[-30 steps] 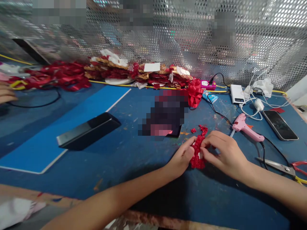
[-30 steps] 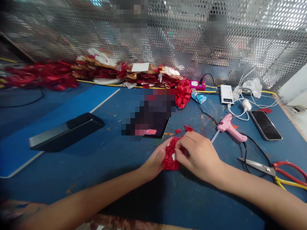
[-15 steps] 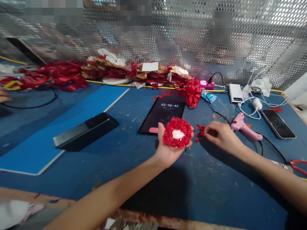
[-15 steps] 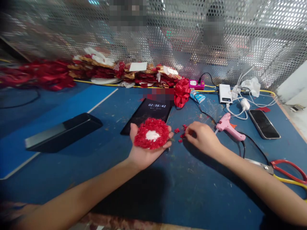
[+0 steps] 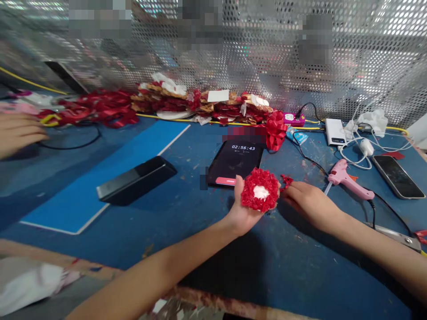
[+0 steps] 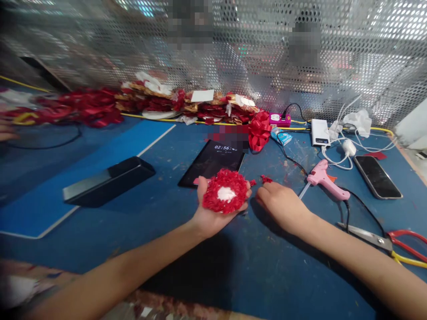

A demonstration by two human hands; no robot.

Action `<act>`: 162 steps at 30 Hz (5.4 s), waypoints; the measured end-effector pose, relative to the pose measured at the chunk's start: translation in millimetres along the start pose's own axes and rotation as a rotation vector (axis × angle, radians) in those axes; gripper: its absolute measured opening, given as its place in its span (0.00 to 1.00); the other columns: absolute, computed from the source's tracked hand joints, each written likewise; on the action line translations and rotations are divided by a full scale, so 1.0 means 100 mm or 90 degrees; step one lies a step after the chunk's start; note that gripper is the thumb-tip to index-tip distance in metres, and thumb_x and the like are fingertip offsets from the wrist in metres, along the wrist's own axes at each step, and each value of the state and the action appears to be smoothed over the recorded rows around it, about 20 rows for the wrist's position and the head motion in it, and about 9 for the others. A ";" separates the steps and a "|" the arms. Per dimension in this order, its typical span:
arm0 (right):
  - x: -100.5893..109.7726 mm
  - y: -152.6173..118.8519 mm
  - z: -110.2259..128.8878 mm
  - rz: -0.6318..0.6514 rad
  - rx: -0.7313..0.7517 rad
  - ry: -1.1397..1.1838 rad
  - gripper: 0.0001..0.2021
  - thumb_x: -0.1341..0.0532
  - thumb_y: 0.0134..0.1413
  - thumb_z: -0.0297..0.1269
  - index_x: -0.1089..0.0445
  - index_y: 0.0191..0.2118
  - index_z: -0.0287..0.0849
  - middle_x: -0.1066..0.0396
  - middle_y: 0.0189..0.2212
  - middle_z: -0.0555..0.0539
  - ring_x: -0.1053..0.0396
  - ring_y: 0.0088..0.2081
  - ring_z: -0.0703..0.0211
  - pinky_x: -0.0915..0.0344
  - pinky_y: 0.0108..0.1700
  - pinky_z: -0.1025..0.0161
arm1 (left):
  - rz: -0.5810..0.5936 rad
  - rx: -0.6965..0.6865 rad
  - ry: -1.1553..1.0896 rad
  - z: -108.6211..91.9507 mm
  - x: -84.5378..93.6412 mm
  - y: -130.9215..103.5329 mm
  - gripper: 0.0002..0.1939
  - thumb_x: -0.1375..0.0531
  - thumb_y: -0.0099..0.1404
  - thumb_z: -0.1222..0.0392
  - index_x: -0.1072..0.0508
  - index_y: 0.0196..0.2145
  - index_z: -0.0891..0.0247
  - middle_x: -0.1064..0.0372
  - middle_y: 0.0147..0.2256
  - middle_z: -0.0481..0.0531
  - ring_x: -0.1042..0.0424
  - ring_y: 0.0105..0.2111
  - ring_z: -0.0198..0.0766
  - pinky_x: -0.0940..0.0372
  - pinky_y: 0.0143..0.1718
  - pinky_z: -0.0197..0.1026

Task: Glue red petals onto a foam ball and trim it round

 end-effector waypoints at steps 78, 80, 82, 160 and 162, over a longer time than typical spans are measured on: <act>0.47 -0.86 -0.33 -0.381 0.037 -0.227 0.10 0.47 0.57 0.29 0.35 0.44 0.40 0.30 0.36 0.39 0.29 0.34 0.55 0.34 0.30 0.63 | -0.024 0.094 -0.043 0.16 0.10 0.00 0.25 0.45 0.59 0.38 0.24 0.36 0.65 0.26 0.33 0.55 0.31 0.29 0.36 0.38 0.26 0.35; 0.42 -0.86 -0.24 -0.373 0.100 -0.262 0.09 0.48 0.58 0.29 0.34 0.42 0.40 0.29 0.34 0.40 0.30 0.33 0.57 0.34 0.30 0.63 | -0.012 0.090 -0.028 0.18 0.12 0.00 0.26 0.44 0.58 0.38 0.24 0.36 0.65 0.25 0.33 0.55 0.30 0.30 0.37 0.37 0.27 0.35; 0.35 -0.87 -0.15 -0.348 0.151 -0.294 0.09 0.50 0.60 0.30 0.34 0.41 0.41 0.28 0.34 0.42 0.30 0.32 0.57 0.34 0.31 0.63 | 0.004 0.083 -0.006 0.20 0.13 0.01 0.26 0.44 0.57 0.38 0.24 0.38 0.64 0.25 0.35 0.55 0.28 0.31 0.38 0.36 0.29 0.36; 0.13 -0.86 0.13 -0.259 0.245 -0.112 0.20 0.64 0.66 0.30 0.36 0.40 0.35 0.28 0.32 0.41 0.30 0.32 0.61 0.35 0.32 0.66 | 0.208 0.143 0.101 0.28 0.11 -0.10 0.31 0.40 0.49 0.34 0.22 0.35 0.67 0.24 0.41 0.61 0.36 0.55 0.55 0.45 0.58 0.52; 0.12 -0.86 0.13 -0.259 0.242 -0.103 0.19 0.64 0.66 0.29 0.36 0.39 0.36 0.28 0.32 0.41 0.30 0.31 0.61 0.35 0.32 0.66 | 0.206 0.146 0.102 0.28 0.13 -0.09 0.32 0.40 0.49 0.34 0.22 0.37 0.66 0.24 0.41 0.61 0.36 0.55 0.54 0.46 0.58 0.52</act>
Point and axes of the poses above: each hand's wrist, its own y-axis towards the middle knuckle, its own x-axis out of the back of the hand, z = x × y, the point moved 2 cm from there along y, towards the middle knuckle
